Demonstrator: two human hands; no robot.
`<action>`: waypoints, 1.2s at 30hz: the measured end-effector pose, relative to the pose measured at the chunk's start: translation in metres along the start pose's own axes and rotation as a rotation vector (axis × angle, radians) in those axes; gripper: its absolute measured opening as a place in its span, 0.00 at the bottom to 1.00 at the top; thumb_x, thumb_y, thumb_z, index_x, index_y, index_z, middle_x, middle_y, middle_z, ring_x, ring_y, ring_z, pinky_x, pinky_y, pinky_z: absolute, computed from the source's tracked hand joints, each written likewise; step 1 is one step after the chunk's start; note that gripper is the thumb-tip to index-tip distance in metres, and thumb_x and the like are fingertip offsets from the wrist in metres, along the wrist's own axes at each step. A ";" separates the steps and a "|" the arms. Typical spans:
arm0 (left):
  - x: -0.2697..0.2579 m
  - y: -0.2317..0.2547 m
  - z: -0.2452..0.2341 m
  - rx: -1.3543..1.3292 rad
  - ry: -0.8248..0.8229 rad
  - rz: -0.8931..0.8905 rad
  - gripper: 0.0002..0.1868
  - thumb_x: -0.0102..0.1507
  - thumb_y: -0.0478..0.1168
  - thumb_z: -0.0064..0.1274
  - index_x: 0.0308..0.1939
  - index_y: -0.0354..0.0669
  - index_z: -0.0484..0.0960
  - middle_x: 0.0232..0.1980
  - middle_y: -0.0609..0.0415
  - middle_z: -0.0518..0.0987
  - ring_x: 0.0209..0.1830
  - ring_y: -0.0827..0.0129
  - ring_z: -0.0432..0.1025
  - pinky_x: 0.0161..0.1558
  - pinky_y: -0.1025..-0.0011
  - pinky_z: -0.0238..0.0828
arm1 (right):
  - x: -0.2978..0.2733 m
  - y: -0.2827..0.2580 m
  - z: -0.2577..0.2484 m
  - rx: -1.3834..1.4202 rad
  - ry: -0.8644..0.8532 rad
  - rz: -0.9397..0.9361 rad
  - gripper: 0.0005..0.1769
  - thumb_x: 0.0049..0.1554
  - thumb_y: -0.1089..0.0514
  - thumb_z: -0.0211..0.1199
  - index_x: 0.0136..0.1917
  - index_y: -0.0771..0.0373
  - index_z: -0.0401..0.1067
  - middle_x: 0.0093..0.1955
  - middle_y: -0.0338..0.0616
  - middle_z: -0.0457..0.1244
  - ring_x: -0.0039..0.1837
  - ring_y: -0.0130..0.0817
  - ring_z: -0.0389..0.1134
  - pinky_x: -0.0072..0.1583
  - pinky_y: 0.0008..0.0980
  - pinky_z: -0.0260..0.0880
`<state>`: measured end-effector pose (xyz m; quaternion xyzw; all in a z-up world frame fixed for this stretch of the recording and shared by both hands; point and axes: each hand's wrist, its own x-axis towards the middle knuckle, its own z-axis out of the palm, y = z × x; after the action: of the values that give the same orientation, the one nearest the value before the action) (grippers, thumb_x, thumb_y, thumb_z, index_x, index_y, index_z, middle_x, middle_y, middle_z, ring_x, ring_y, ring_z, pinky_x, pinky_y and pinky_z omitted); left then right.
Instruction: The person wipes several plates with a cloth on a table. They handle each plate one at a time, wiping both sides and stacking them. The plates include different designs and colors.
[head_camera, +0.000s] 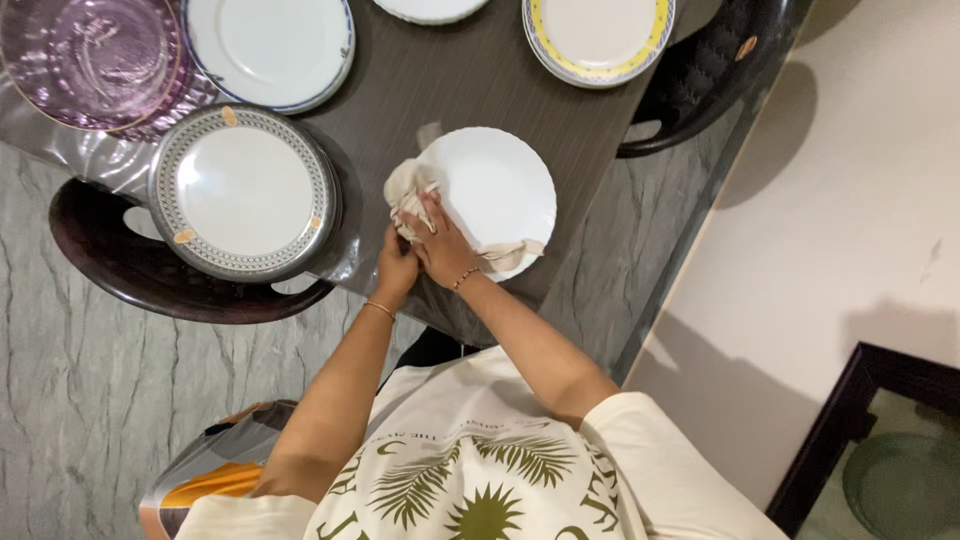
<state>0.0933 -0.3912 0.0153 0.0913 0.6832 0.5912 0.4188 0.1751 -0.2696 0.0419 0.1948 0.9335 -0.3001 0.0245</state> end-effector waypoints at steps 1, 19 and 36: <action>-0.001 -0.004 0.000 -0.064 0.004 -0.058 0.31 0.69 0.27 0.47 0.76 0.43 0.60 0.65 0.45 0.76 0.58 0.63 0.75 0.49 0.67 0.80 | -0.016 0.000 -0.006 0.045 0.015 -0.031 0.33 0.56 0.54 0.59 0.75 0.53 0.63 0.86 0.56 0.39 0.83 0.59 0.43 0.79 0.51 0.48; 0.005 0.037 -0.014 -0.174 -0.084 -0.339 0.32 0.64 0.25 0.41 0.72 0.49 0.61 0.66 0.51 0.73 0.56 0.63 0.75 0.44 0.67 0.83 | -0.007 -0.007 0.006 0.020 0.038 -0.210 0.32 0.51 0.67 0.61 0.70 0.60 0.68 0.68 0.51 0.61 0.73 0.48 0.58 0.76 0.52 0.50; -0.015 0.058 0.053 0.430 -0.095 -0.048 0.34 0.71 0.63 0.39 0.45 0.32 0.82 0.27 0.48 0.76 0.28 0.66 0.71 0.35 0.62 0.67 | -0.007 0.009 -0.100 -0.325 0.369 0.003 0.28 0.63 0.56 0.57 0.76 0.48 0.65 0.81 0.51 0.53 0.76 0.51 0.57 0.75 0.53 0.58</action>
<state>0.1177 -0.3453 0.0765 0.1901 0.7751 0.4165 0.4355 0.1916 -0.2084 0.1206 0.2412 0.9579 -0.1054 -0.1150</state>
